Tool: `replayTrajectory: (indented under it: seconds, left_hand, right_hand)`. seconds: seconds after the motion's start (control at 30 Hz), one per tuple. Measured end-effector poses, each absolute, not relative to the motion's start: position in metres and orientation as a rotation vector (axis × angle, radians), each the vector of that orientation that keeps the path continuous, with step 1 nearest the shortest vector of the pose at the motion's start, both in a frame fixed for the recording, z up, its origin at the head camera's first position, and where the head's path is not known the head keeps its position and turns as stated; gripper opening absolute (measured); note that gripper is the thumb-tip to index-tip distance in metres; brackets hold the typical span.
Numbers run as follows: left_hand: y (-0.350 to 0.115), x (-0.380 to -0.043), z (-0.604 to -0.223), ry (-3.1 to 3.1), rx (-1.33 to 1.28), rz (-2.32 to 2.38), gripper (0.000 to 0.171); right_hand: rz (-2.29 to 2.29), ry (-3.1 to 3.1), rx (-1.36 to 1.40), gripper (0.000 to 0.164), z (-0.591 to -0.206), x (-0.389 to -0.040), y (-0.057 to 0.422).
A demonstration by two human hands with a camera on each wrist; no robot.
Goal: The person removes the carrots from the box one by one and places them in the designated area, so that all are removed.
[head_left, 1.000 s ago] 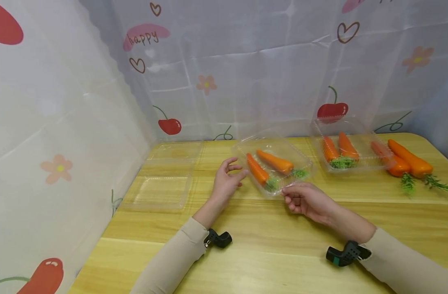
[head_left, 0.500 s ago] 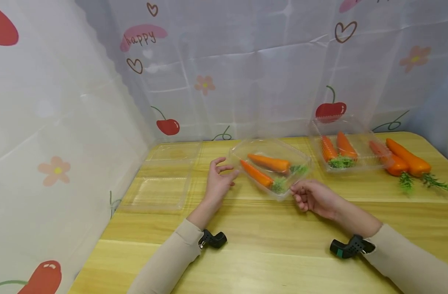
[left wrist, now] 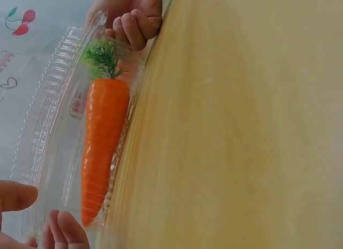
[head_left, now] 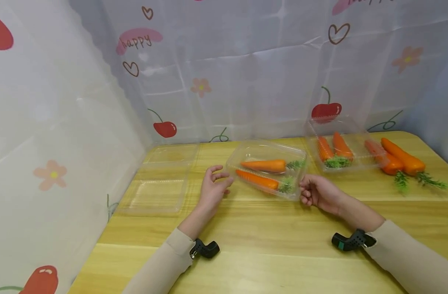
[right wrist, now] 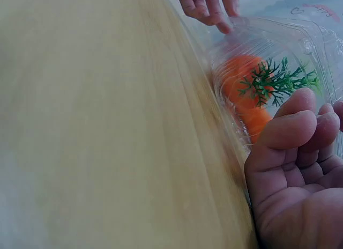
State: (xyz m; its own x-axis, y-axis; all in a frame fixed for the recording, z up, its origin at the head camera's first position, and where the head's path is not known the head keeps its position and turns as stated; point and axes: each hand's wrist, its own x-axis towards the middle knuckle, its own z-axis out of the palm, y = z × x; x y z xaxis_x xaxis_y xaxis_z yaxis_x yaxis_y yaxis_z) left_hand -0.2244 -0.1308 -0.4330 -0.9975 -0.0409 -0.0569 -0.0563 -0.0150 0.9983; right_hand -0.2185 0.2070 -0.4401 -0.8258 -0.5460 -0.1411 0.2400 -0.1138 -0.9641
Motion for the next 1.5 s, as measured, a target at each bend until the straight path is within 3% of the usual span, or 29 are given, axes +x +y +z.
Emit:
replayTrajectory:
  seconds: [0.8,1.0,1.27,1.5]
  left_hand:
    - [-0.137,-0.19,-0.429,2.17,-0.104,2.213,0.038]
    - [-0.138,-0.189,-0.431,2.196,-0.103,2.182,0.036]
    - [-0.146,-0.192,-0.43,2.256,-0.037,2.102,0.044]
    - [-0.148,-0.194,-0.429,2.25,0.07,2.097,0.045]
  right_hand:
    - [-2.107,1.603,-0.234,0.032,-0.44,-0.221,0.212]
    - [-2.011,1.806,-0.127,0.023,-0.429,-0.218,0.217]
    - [-1.769,2.071,-0.234,0.042,-0.417,-0.213,0.228]
    - [-1.588,2.345,-0.337,0.04,-0.413,-0.208,0.231]
